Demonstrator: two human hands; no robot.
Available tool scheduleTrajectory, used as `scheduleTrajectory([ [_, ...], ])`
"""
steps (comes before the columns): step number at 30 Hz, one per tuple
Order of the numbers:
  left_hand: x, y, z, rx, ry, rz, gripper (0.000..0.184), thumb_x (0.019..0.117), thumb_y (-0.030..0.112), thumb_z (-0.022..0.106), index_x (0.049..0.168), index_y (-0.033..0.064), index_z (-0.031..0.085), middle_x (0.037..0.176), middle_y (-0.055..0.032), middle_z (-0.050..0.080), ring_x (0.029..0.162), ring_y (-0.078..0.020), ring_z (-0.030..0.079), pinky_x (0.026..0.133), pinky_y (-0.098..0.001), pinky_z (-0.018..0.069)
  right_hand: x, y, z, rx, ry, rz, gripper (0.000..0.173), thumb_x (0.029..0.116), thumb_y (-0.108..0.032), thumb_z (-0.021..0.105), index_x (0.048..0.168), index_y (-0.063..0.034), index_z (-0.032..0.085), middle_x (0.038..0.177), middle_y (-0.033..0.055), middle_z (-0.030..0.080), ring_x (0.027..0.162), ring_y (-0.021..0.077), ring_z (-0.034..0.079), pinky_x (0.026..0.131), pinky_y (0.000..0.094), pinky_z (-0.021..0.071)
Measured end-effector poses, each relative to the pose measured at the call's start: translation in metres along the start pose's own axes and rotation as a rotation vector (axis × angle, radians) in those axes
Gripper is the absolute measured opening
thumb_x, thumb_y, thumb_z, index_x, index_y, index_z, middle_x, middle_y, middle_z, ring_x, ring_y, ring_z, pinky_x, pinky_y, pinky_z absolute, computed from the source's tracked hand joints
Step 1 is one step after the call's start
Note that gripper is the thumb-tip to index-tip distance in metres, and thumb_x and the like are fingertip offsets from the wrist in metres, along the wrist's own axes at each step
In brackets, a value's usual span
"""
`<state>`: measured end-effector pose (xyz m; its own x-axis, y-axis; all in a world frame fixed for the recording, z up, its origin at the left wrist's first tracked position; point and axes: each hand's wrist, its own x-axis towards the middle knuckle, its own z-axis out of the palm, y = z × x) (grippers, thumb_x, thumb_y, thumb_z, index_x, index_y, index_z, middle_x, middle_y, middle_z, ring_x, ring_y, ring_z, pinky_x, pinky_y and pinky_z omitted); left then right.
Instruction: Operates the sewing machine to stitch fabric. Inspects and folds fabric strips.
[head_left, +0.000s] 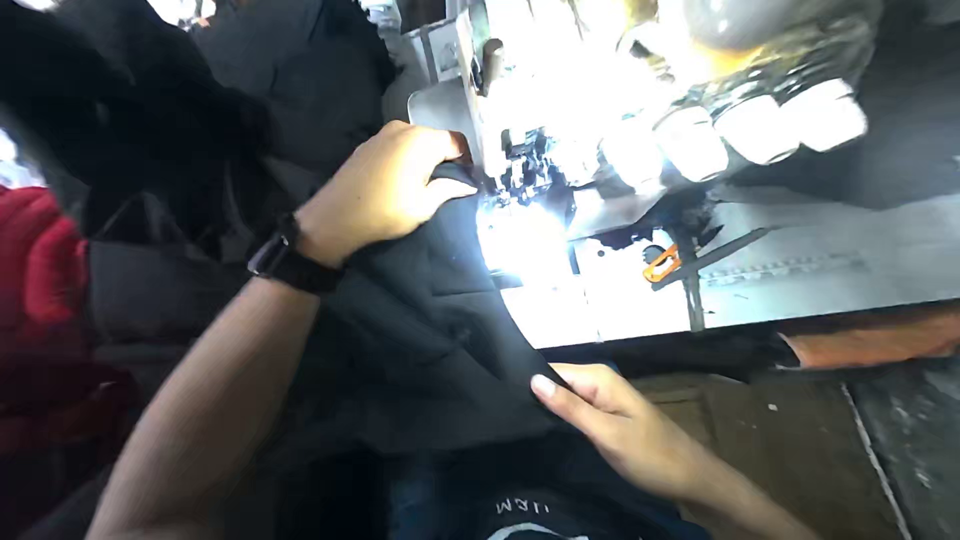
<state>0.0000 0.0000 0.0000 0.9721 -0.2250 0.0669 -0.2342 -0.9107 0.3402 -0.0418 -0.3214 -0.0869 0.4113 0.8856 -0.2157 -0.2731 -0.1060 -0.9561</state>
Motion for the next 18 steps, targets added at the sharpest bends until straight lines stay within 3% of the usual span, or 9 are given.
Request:
scheduleTrajectory([
  [3, 0.0, 0.01, 0.025, 0.029, 0.152, -0.062, 0.023, 0.0971, 0.029, 0.065, 0.101, 0.0085, 0.075, 0.097, -0.0089, 0.073, 0.098, -0.0241, 0.067, 0.092, -0.0495, 0.0476, 0.013, -0.008, -0.031, -0.324, -0.051, 0.065, 0.038, 0.1073, -0.043, 0.05, 0.089, -0.0171, 0.072, 0.071, -0.0079, 0.063, 0.064, 0.0007, 0.059, 0.056, 0.0236, 0.0488],
  [5, -0.004, 0.012, 0.033, 0.038, 0.2, -0.109, 0.02, 0.0971, 0.027, 0.064, 0.103, 0.0104, 0.075, 0.103, -0.0072, 0.073, 0.105, -0.0229, 0.067, 0.098, -0.0523, 0.0441, 0.036, -0.016, -0.028, -0.566, 0.104, 0.042, 0.047, 0.1011, -0.06, 0.052, 0.102, -0.0201, 0.077, 0.082, -0.0054, 0.07, 0.078, 0.0058, 0.066, 0.068, 0.0369, 0.0552],
  [6, -0.005, 0.013, 0.034, 0.05, 0.231, -0.113, 0.019, 0.0972, 0.026, 0.065, 0.102, 0.0113, 0.075, 0.102, -0.0061, 0.073, 0.104, -0.0214, 0.067, 0.098, -0.0515, 0.0437, 0.049, -0.014, -0.021, -0.612, 0.233, -0.047, 0.048, 0.098, -0.062, 0.056, 0.102, -0.0209, 0.079, 0.086, -0.0057, 0.073, 0.082, 0.0058, 0.068, 0.072, 0.0379, 0.0571],
  [8, -0.01, 0.016, 0.035, 0.054, 0.281, -0.089, 0.018, 0.098, 0.026, 0.065, 0.1, 0.0106, 0.074, 0.1, -0.0067, 0.072, 0.102, -0.0211, 0.066, 0.095, -0.0499, 0.0418, 0.069, -0.005, -0.005, -0.551, 0.46, -0.245, 0.036, 0.092, -0.052, 0.07, 0.093, -0.0175, 0.078, 0.075, -0.0082, 0.07, 0.068, 0.0004, 0.064, 0.061, 0.0256, 0.0538],
  [10, -0.014, 0.019, 0.033, 0.05, 0.294, -0.083, 0.017, 0.1, 0.025, 0.063, 0.103, 0.0105, 0.072, 0.1, -0.0062, 0.072, 0.101, -0.0202, 0.066, 0.095, -0.0495, 0.0429, 0.074, -0.004, 0.002, -0.358, 0.514, -0.321, 0.023, 0.0883, -0.035, 0.08, 0.096, -0.0127, 0.077, 0.067, -0.0102, 0.066, 0.056, -0.0041, 0.056, 0.051, 0.0143, 0.0461],
  [13, -0.021, 0.021, 0.028, 0.03, 0.306, -0.067, 0.016, 0.103, 0.022, 0.059, 0.107, 0.0106, 0.069, 0.097, -0.0044, 0.071, 0.096, -0.0163, 0.066, 0.09, -0.0427, 0.0485, 0.069, -0.006, 0.007, -0.111, 0.456, -0.336, 0.025, 0.0863, -0.016, 0.083, 0.108, -0.0056, 0.076, 0.063, -0.0077, 0.064, 0.051, -0.002, 0.051, 0.047, 0.0131, 0.0432],
  [15, -0.023, 0.02, 0.031, 0.014, 0.347, -0.03, 0.017, 0.1039, 0.021, 0.058, 0.108, 0.0087, 0.069, 0.098, -0.0065, 0.071, 0.095, -0.016, 0.066, 0.087, -0.0383, 0.0495, 0.068, -0.005, 0.007, -0.051, 0.413, -0.344, 0.027, 0.0871, -0.012, 0.081, 0.112, -0.0041, 0.076, 0.063, -0.0067, 0.062, 0.051, -0.001, 0.049, 0.048, 0.0134, 0.0414],
  [18, -0.024, 0.016, 0.038, 0.014, 0.436, 0.01, 0.018, 0.1047, 0.02, 0.058, 0.11, 0.0058, 0.068, 0.101, -0.009, 0.071, 0.097, -0.0165, 0.067, 0.087, -0.0351, 0.0513, 0.068, -0.006, 0.007, -0.081, 0.412, -0.347, 0.013, 0.0903, -0.013, 0.078, 0.101, -0.0063, 0.078, 0.066, -0.0054, 0.064, 0.052, -0.0002, 0.05, 0.048, 0.014, 0.0423],
])
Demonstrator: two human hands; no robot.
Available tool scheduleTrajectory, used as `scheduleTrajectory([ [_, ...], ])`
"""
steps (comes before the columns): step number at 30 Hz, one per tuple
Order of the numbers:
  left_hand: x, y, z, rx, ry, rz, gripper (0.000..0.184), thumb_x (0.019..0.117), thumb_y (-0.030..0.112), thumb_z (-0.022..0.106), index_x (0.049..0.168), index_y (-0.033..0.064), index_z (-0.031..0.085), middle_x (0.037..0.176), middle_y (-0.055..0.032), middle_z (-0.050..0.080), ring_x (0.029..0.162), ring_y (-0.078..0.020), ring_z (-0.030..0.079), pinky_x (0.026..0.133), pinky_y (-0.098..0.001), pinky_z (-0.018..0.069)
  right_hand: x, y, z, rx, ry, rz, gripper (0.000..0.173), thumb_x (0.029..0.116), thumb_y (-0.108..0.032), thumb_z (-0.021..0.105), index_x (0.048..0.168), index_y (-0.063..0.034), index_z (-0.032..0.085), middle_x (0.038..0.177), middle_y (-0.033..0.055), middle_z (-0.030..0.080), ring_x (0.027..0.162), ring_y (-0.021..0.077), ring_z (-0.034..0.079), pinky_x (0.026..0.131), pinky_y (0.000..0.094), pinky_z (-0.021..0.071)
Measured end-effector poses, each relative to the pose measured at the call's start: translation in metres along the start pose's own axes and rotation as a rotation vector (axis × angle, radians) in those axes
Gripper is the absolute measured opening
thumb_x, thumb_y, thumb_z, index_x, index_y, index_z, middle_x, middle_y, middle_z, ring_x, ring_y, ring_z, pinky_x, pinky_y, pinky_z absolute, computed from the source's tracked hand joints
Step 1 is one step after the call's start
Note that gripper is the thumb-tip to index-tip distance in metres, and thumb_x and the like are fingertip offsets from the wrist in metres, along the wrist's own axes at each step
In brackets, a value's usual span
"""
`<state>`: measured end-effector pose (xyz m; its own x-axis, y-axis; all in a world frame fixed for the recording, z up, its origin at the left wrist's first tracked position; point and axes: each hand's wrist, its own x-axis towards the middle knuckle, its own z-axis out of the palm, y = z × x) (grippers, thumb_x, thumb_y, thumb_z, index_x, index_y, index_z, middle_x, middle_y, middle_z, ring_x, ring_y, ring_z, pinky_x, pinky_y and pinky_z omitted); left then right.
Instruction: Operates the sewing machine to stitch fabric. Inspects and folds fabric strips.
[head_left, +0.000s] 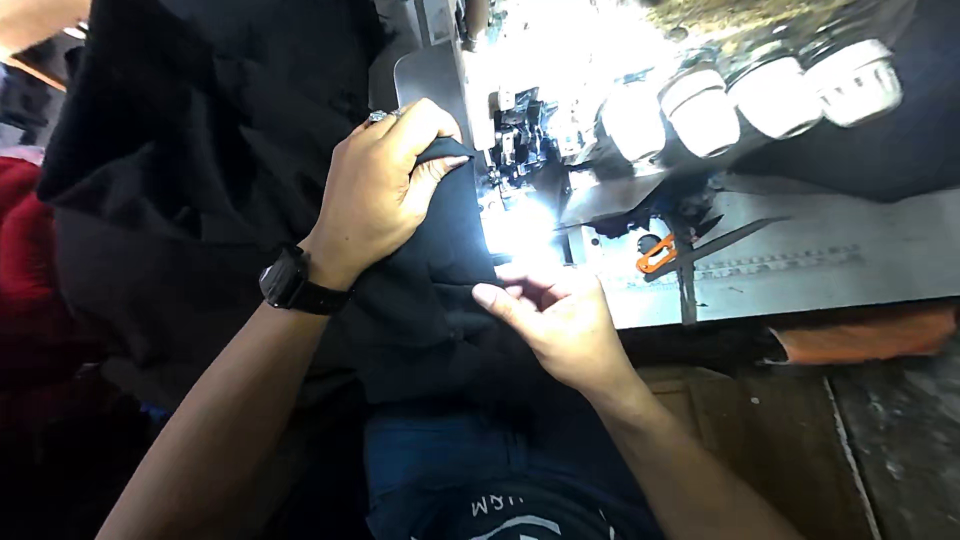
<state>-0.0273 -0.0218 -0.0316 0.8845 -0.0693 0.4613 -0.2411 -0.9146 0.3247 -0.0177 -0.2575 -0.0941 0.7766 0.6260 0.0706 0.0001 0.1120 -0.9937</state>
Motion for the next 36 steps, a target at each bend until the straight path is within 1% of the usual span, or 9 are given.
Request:
scheduleTrajectory([
  [5, -0.001, -0.006, 0.019, 0.094, 0.041, -0.048, 0.016, 0.1016, 0.024, 0.064, 0.103, 0.0086, 0.07, 0.098, -0.0081, 0.072, 0.093, -0.0192, 0.067, 0.088, -0.0413, 0.0463, 0.005, 0.006, 0.0, -0.114, 0.102, 0.032, 0.013, 0.0906, -0.021, 0.079, 0.083, -0.0116, 0.075, 0.061, -0.0073, 0.061, 0.048, -0.0006, 0.045, 0.043, 0.0156, 0.0356],
  [9, 0.007, 0.001, 0.019, 0.099, -0.035, -0.227, 0.017, 0.0943, 0.023, 0.07, 0.108, 0.0138, 0.072, 0.102, -0.0027, 0.074, 0.098, -0.016, 0.067, 0.094, -0.0467, 0.0413, 0.012, 0.014, -0.001, -0.239, 0.247, -0.026, 0.022, 0.0874, -0.028, 0.08, 0.071, -0.0146, 0.073, 0.059, -0.0113, 0.06, 0.051, -0.0064, 0.047, 0.046, 0.0125, 0.0368],
  [13, 0.037, 0.003, 0.018, 0.165, -0.07, -0.375, 0.022, 0.0845, 0.021, 0.071, 0.104, 0.0103, 0.071, 0.092, -0.0069, 0.074, 0.091, -0.0214, 0.071, 0.084, -0.0535, 0.0481, 0.026, 0.017, -0.01, -0.274, 0.377, -0.152, 0.037, 0.082, -0.029, 0.084, 0.058, -0.0169, 0.059, 0.055, -0.0116, 0.054, 0.052, -0.0054, 0.046, 0.051, 0.0138, 0.0364],
  [19, 0.05, 0.002, 0.028, 0.232, 0.0, -0.374, 0.036, 0.0867, 0.031, 0.066, 0.111, 0.0044, 0.07, 0.104, -0.0155, 0.073, 0.108, -0.0312, 0.067, 0.097, -0.0607, 0.0411, 0.042, 0.007, -0.026, -0.232, 0.285, -0.103, 0.044, 0.0827, -0.023, 0.084, 0.056, -0.0192, 0.05, 0.05, -0.0114, 0.044, 0.043, -0.0039, 0.038, 0.04, 0.0132, 0.0288],
  [22, 0.033, 0.02, 0.026, 0.413, 0.098, -0.367, 0.032, 0.0921, 0.029, 0.062, 0.117, 0.0099, 0.071, 0.118, -0.013, 0.07, 0.118, -0.0329, 0.061, 0.103, -0.06, 0.037, 0.04, 0.005, -0.023, -0.194, 0.272, -0.094, 0.044, 0.0855, -0.022, 0.083, 0.057, -0.0176, 0.05, 0.048, -0.0087, 0.043, 0.041, -0.0005, 0.037, 0.038, 0.0155, 0.0282],
  [25, -0.005, 0.06, 0.028, 0.308, 0.117, -0.366, 0.032, 0.1032, 0.022, 0.056, 0.128, 0.0083, 0.069, 0.141, -0.0087, 0.062, 0.139, -0.0272, 0.05, 0.118, -0.0588, 0.0305, 0.042, 0.005, -0.024, -0.173, 0.262, -0.091, 0.042, 0.0867, -0.021, 0.082, 0.057, -0.0162, 0.053, 0.048, -0.0075, 0.043, 0.04, 0.0002, 0.037, 0.038, 0.0157, 0.0289],
  [28, -0.029, 0.057, 0.044, 0.099, -0.033, -0.363, 0.042, 0.1081, 0.025, 0.043, 0.142, 0.0104, 0.063, 0.158, -0.0014, 0.05, 0.156, -0.0235, 0.028, 0.127, -0.0588, 0.0121, 0.047, 0.005, -0.032, -0.206, 0.186, -0.079, 0.044, 0.0882, -0.023, 0.081, 0.058, -0.0169, 0.05, 0.047, -0.0077, 0.042, 0.039, 0.0, 0.035, 0.037, 0.0159, 0.028],
  [33, -0.022, 0.045, 0.037, 0.004, -0.079, -0.281, 0.038, 0.107, 0.02, 0.044, 0.135, 0.0072, 0.067, 0.157, -0.0041, 0.051, 0.157, -0.027, 0.025, 0.126, -0.0623, 0.0072, 0.053, 0.004, -0.035, -0.169, 0.152, -0.003, 0.05, 0.09, -0.027, 0.08, 0.055, -0.0161, 0.047, 0.045, -0.0053, 0.039, 0.037, 0.0034, 0.032, 0.037, 0.0196, 0.0261],
  [36, -0.022, 0.043, 0.038, -0.015, -0.068, -0.263, 0.041, 0.1069, 0.021, 0.042, 0.138, 0.0081, 0.066, 0.157, -0.0026, 0.051, 0.157, -0.0275, 0.025, 0.126, -0.0622, 0.0065, 0.046, 0.004, -0.039, -0.214, 0.149, -0.042, 0.044, 0.0886, -0.03, 0.082, 0.058, -0.0152, 0.053, 0.046, -0.0063, 0.042, 0.038, 0.0025, 0.034, 0.038, 0.019, 0.0274],
])
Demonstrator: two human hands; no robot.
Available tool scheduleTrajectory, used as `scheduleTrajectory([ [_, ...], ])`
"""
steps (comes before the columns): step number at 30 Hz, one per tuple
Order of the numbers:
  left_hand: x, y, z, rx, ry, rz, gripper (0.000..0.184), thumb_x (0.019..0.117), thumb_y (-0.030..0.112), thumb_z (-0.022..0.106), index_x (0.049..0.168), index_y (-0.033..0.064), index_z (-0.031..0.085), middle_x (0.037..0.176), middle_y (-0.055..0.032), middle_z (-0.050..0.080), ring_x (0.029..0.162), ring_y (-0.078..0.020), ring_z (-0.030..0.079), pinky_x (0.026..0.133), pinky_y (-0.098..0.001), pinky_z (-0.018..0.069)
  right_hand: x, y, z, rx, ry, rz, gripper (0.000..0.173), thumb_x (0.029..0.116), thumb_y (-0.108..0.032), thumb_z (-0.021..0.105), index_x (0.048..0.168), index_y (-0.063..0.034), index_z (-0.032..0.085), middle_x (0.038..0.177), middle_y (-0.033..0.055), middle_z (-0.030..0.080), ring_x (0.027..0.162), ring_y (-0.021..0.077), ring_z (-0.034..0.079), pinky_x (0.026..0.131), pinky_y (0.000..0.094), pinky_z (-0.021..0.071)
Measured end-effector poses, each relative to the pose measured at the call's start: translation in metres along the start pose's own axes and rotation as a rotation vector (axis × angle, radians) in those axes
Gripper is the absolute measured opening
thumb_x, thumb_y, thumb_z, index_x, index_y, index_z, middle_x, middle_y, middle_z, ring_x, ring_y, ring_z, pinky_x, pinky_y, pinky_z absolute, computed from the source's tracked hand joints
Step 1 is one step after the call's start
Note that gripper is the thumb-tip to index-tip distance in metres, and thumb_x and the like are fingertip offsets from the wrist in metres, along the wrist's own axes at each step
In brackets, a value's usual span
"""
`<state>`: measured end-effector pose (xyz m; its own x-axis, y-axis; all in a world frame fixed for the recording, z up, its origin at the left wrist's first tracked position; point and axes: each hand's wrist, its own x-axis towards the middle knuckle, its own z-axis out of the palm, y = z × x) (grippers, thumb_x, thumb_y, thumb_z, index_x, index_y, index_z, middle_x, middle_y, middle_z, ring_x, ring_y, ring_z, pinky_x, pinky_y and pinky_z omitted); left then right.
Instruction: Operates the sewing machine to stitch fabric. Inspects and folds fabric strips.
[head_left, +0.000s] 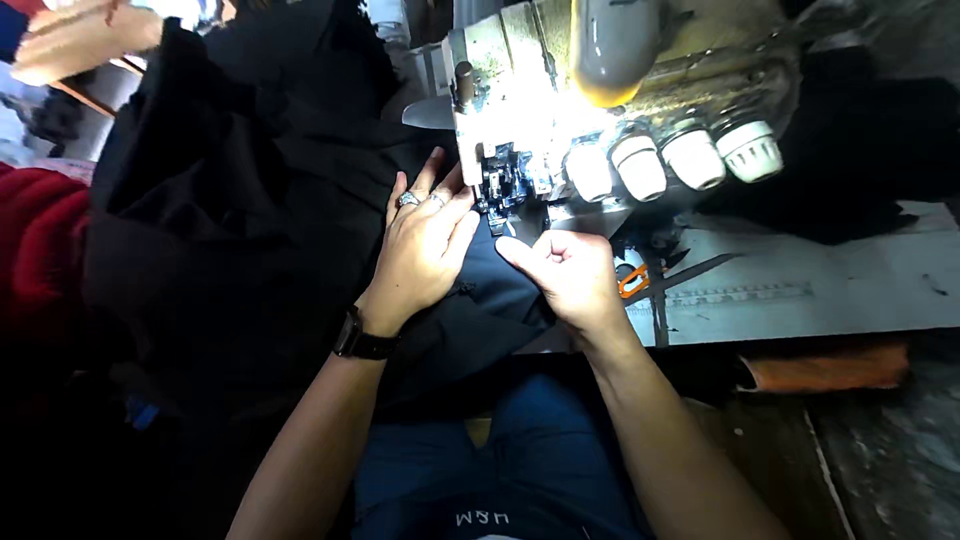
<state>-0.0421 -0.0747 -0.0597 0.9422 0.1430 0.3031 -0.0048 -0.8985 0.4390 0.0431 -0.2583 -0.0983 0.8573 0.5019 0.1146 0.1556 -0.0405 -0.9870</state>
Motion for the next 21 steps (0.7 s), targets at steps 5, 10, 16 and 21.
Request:
scheduleTrajectory([
  [5, -0.025, -0.006, -0.005, 0.05, 0.017, 0.023, 0.046, 0.1094, 0.027, 0.038, 0.151, 0.0139, 0.055, 0.163, 0.0006, 0.042, 0.157, -0.0202, 0.025, 0.128, -0.0552, 0.0158, -0.02, -0.007, -0.026, -0.224, -0.16, -0.054, 0.016, 0.0825, -0.023, 0.085, 0.089, -0.0112, 0.076, 0.072, -0.0038, 0.069, 0.06, 0.0028, 0.061, 0.055, 0.0224, 0.0517],
  [10, -0.064, -0.001, -0.022, -0.003, 0.08, 0.126, 0.038, 0.1072, 0.019, 0.046, 0.137, 0.0052, 0.066, 0.146, -0.0103, 0.061, 0.143, -0.027, 0.05, 0.121, -0.0487, 0.0395, -0.053, -0.011, -0.07, -0.542, -0.219, 0.031, 0.01, 0.0934, -0.022, 0.074, 0.097, -0.0148, 0.079, 0.087, -0.0004, 0.074, 0.078, 0.0142, 0.07, 0.073, 0.0447, 0.0589],
  [16, -0.168, 0.065, 0.012, -0.394, -0.177, -0.008, 0.022, 0.1014, 0.007, 0.056, 0.112, 0.0003, 0.074, 0.107, -0.0117, 0.076, 0.104, -0.0122, 0.071, 0.096, -0.0305, 0.0562, -0.059, 0.004, -0.222, -0.769, 0.272, 0.155, 0.018, 0.0981, -0.019, 0.07, 0.112, -0.008, 0.075, 0.1, 0.01, 0.076, 0.086, 0.0234, 0.073, 0.079, 0.0496, 0.0604],
  [21, -0.187, 0.087, 0.067, -0.641, -0.481, -0.051, 0.023, 0.1005, 0.003, 0.057, 0.115, -0.0006, 0.075, 0.108, -0.013, 0.077, 0.101, -0.0181, 0.074, 0.095, -0.0378, 0.059, 0.045, -0.002, -0.257, -0.818, 0.38, -0.202, 0.027, 0.1055, -0.026, 0.057, 0.117, -0.0093, 0.074, 0.108, 0.0064, 0.076, 0.099, 0.017, 0.072, 0.092, 0.0399, 0.0586],
])
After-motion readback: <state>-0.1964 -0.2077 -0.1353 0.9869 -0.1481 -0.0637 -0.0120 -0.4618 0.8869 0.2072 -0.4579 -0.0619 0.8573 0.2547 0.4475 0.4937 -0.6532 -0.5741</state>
